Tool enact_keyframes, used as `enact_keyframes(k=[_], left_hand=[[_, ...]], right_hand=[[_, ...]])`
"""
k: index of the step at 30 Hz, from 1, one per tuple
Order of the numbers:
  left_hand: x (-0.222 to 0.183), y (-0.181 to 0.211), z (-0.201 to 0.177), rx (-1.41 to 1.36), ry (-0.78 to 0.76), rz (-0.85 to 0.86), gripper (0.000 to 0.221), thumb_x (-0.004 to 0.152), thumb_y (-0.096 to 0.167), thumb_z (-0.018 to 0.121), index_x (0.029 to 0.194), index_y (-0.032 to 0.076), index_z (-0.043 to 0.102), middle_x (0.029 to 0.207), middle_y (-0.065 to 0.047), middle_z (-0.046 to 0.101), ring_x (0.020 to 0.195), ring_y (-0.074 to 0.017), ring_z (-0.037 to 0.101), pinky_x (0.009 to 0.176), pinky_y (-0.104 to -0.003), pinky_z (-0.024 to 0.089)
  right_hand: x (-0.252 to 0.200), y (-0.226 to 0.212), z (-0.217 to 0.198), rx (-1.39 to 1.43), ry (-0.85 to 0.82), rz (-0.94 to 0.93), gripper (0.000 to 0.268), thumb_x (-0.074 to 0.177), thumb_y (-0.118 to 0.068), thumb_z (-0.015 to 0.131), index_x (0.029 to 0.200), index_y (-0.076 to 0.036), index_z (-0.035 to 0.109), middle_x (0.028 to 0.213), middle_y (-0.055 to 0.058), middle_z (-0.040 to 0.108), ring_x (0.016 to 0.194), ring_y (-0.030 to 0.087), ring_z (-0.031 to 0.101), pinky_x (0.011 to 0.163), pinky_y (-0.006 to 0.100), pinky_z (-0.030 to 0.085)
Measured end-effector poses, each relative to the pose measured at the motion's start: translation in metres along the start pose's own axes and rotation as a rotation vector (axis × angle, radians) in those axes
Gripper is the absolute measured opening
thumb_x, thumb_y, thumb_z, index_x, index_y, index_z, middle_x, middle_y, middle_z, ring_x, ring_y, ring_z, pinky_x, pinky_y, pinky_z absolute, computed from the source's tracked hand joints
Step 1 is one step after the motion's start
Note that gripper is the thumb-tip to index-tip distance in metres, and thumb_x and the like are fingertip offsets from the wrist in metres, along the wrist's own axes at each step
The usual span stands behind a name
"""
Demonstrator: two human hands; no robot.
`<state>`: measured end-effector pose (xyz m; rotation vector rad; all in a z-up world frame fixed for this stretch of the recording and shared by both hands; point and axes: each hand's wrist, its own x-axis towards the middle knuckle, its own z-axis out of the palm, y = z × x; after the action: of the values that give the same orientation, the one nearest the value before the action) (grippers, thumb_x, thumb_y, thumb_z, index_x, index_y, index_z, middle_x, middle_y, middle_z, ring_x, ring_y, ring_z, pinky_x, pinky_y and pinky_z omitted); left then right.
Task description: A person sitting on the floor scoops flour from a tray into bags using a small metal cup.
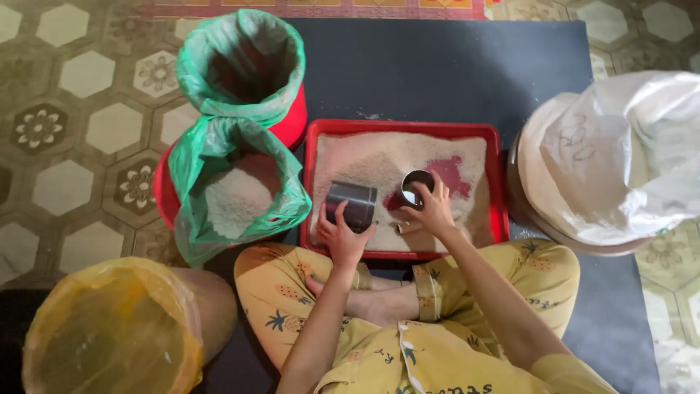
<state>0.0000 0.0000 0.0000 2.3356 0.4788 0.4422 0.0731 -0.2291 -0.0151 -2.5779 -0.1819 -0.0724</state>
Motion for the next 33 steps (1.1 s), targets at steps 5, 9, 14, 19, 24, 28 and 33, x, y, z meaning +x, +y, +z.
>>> enact_keyframes(k=[5,9,14,19,24,28,33], left_hand=[[-0.002,-0.009,0.008,0.051,0.08,0.07,0.096,0.048,0.057,0.088,0.135,0.036,0.053,0.15,-0.014,0.036,0.131,-0.0404,0.044,0.104,-0.061,0.034],[-0.001,-0.005,0.009,0.053,0.107,0.083,0.094,0.049,0.055,0.088,0.134,0.035,0.054,0.15,-0.013,0.036,0.13,-0.0397,0.043,0.103,-0.061,0.035],[-0.001,-0.006,0.006,0.049,0.089,0.083,0.094,0.05,0.058,0.088,0.134,0.035,0.054,0.151,-0.014,0.034,0.13,-0.041,0.041,0.102,-0.061,0.034],[-0.001,-0.005,0.008,0.037,0.077,0.08,0.096,0.048,0.055,0.089,0.135,0.035,0.054,0.152,-0.014,0.033,0.131,-0.0425,0.039,0.104,-0.063,0.032],[0.0,-0.006,0.011,0.048,0.085,0.089,0.097,0.049,0.059,0.089,0.136,0.034,0.054,0.153,-0.014,0.031,0.133,-0.0423,0.039,0.106,-0.063,0.031],[-0.001,-0.007,0.01,0.055,0.077,0.087,0.097,0.05,0.06,0.088,0.137,0.035,0.054,0.153,-0.014,0.031,0.133,-0.0417,0.04,0.106,-0.061,0.032],[0.0,-0.003,0.007,0.05,0.079,0.096,0.098,0.05,0.055,0.089,0.138,0.033,0.053,0.153,-0.016,0.03,0.133,-0.0436,0.04,0.107,-0.061,0.032]], right_hand=[[0.036,0.012,0.008,0.007,-0.032,0.019,0.043,0.075,-0.059,0.083,0.089,-0.02,0.072,0.155,0.019,0.04,0.117,0.054,0.057,0.099,0.053,0.05],[0.059,0.011,-0.02,-0.031,0.051,-0.045,0.051,0.079,-0.066,0.08,0.091,-0.018,0.069,0.131,0.023,0.059,0.108,0.05,0.066,0.095,0.049,0.049],[0.087,0.06,-0.038,0.039,0.054,0.232,0.061,0.082,-0.069,0.081,0.107,-0.018,0.06,0.131,0.021,0.05,0.117,0.046,0.059,0.098,0.049,0.048],[0.103,0.047,-0.028,0.038,0.098,0.333,0.063,0.084,-0.064,0.08,0.119,-0.02,0.053,0.126,0.016,0.054,0.119,0.041,0.058,0.098,0.051,0.046],[0.088,0.006,0.002,0.07,-0.074,0.165,0.084,0.065,-0.058,0.087,0.13,-0.019,0.05,0.133,0.019,0.05,0.124,0.048,0.054,0.104,0.058,0.047],[0.104,0.053,-0.026,-0.023,-0.258,-0.004,0.092,0.055,-0.052,0.091,0.135,-0.028,0.052,0.134,0.02,0.051,0.12,0.052,0.058,0.103,0.057,0.049],[0.119,0.101,-0.073,-0.04,-0.057,0.219,0.088,0.074,-0.054,0.087,0.145,-0.019,0.047,0.131,0.022,0.043,0.117,0.055,0.053,0.097,0.06,0.05]])
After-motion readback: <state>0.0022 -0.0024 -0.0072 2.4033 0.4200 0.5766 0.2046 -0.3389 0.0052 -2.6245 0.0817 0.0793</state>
